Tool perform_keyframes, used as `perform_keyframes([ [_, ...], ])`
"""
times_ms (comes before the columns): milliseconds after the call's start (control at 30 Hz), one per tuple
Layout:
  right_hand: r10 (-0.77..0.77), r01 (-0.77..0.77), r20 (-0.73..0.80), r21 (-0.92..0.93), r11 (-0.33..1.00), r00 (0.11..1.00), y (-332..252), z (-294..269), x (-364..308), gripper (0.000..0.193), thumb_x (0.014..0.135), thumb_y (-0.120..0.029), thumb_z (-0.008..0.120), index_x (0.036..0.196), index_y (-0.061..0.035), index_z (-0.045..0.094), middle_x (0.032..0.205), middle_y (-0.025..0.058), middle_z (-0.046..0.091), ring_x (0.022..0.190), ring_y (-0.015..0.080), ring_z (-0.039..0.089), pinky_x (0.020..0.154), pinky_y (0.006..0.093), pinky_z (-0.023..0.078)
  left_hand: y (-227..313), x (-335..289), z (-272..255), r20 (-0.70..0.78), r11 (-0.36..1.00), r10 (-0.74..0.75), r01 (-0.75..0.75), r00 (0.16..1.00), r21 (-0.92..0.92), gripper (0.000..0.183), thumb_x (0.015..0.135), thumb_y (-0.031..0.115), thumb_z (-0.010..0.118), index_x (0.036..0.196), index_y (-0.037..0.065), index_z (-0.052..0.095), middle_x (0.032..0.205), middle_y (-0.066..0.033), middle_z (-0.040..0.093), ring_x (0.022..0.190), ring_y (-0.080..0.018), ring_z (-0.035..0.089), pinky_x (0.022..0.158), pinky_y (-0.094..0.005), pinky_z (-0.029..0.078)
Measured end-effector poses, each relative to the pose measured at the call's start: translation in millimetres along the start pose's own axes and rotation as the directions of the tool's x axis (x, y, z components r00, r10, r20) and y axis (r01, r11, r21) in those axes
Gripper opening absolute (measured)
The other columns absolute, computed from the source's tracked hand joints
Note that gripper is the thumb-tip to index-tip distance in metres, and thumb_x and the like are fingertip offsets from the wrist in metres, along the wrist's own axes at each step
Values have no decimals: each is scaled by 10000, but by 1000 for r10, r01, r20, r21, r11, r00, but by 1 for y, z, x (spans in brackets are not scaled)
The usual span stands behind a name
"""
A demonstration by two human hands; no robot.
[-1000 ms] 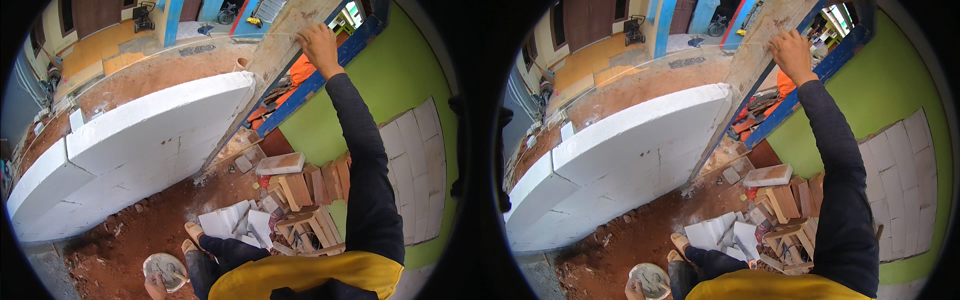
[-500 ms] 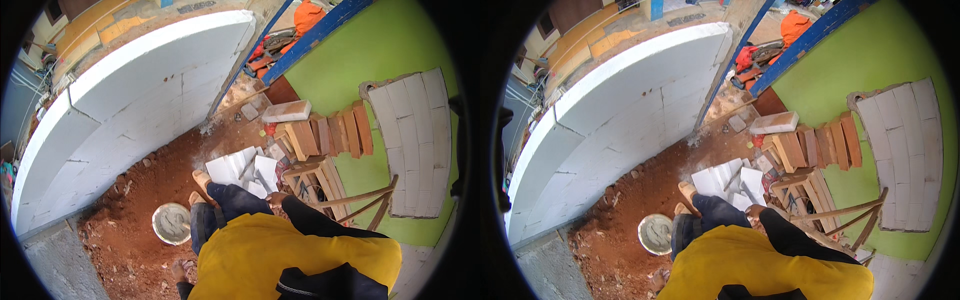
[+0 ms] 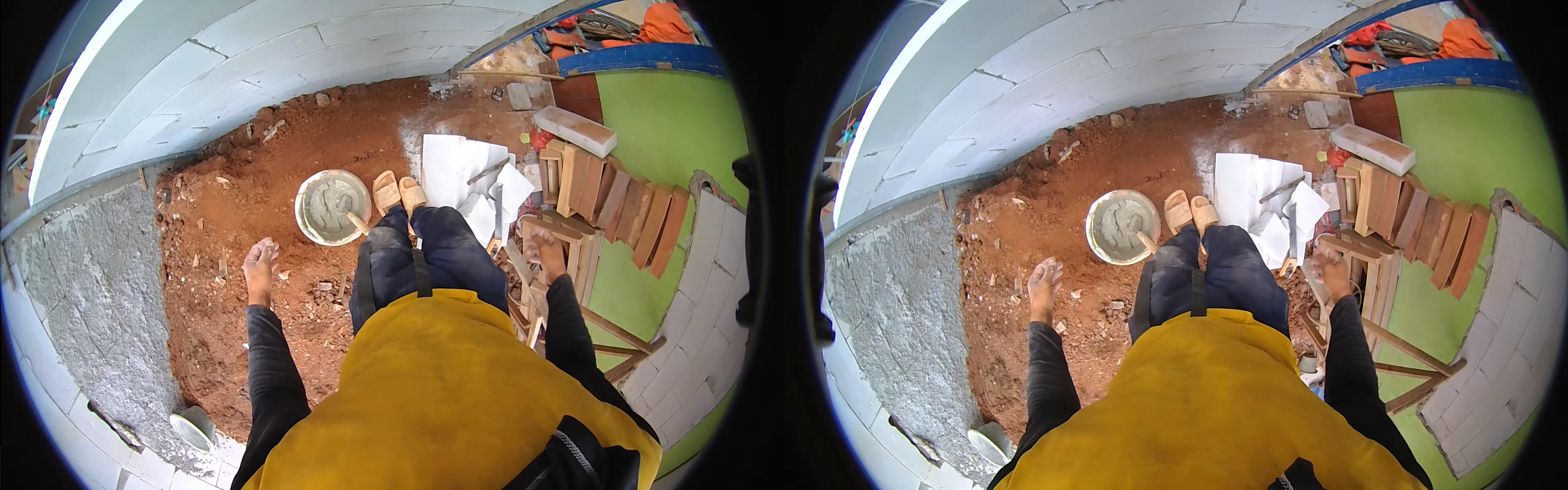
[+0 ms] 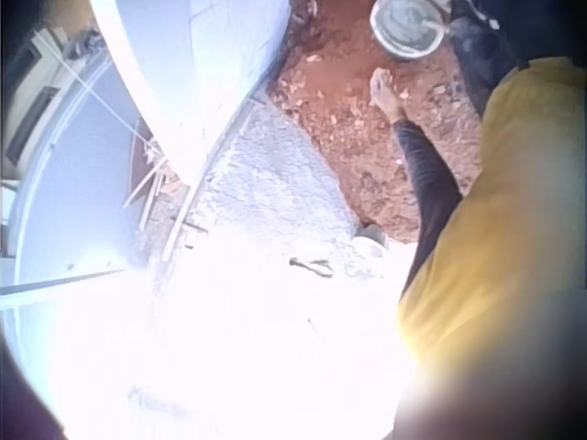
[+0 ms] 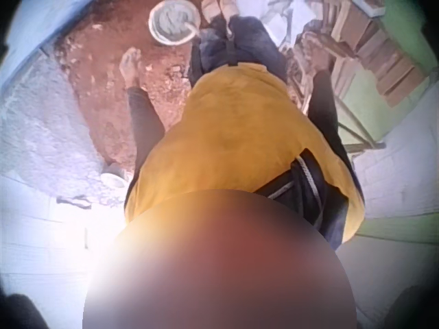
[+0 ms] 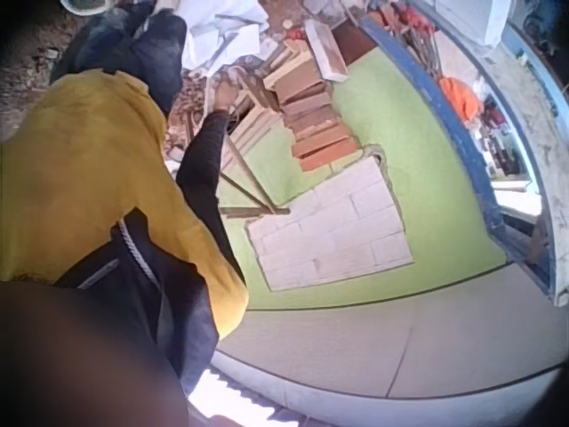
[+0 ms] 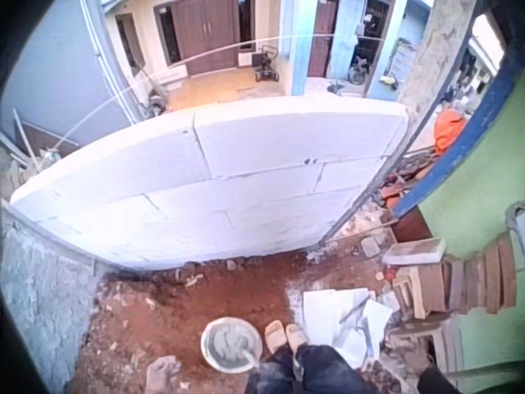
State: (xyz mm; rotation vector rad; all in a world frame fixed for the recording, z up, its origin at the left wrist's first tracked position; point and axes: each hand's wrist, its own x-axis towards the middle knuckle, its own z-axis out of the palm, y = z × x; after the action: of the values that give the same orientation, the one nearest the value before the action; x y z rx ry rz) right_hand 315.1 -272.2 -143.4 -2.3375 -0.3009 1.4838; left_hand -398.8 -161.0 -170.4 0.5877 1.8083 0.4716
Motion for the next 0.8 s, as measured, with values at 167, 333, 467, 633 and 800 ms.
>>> perform_keyframes([
  [167, -184, 194, 71, -198, 961, 980, -70, 9, -25, 368, 1034, -355, 712, 1290, -91, 702, 970, 2, 716, 814, 110, 661, 718, 288, 534, -39, -8, 40, 18, 999, -34, 34, 999, 2, 388, 1063, 354, 652, 1359, 102, 673, 1114, 37, 722, 990, -107, 667, 824, -307, 513],
  [333, -82, 169, 223, -405, 898, 971, -85, -17, -52, 502, 1021, -408, 728, 1377, -59, 674, 1071, 74, 739, 886, 156, 677, 806, 321, 558, -128, -44, 64, 139, 988, -153, 156, 978, -10, 234, 1067, 339, 641, 1156, 133, 706, 935, 73, 664, 791, -63, 614, 637, -240, 458],
  [467, -418, 367, 73, -627, 687, 906, -120, -39, -42, 548, 990, -404, 732, 1394, -43, 651, 1281, 232, 733, 1146, 338, 720, 999, 416, 545, -185, -62, 70, 136, 944, -259, 281, 956, -172, 271, 1052, 423, 651, 1034, 157, 699, 851, 16, 699, 634, -100, 632, 524, -249, 468],
  [633, -607, 529, 26, -521, 669, 794, -143, 0, -36, 449, 1017, -398, 690, 1344, -90, 690, 1246, 206, 731, 1152, 353, 698, 1018, 412, 525, -194, -45, 67, 227, 946, -281, 309, 932, -97, 231, 1068, 347, 624, 1104, 136, 709, 974, -42, 758, 766, -152, 710, 601, -321, 546],
  [800, -559, 609, 257, -453, 651, 789, -87, 67, -51, 575, 992, -478, 681, 1384, -57, 665, 1284, 229, 727, 1210, 390, 684, 1037, 448, 524, -133, -54, 93, 182, 970, -226, 238, 957, -50, 289, 1078, 362, 603, 1249, 144, 685, 1192, -65, 730, 1009, -208, 692, 732, -408, 596],
])
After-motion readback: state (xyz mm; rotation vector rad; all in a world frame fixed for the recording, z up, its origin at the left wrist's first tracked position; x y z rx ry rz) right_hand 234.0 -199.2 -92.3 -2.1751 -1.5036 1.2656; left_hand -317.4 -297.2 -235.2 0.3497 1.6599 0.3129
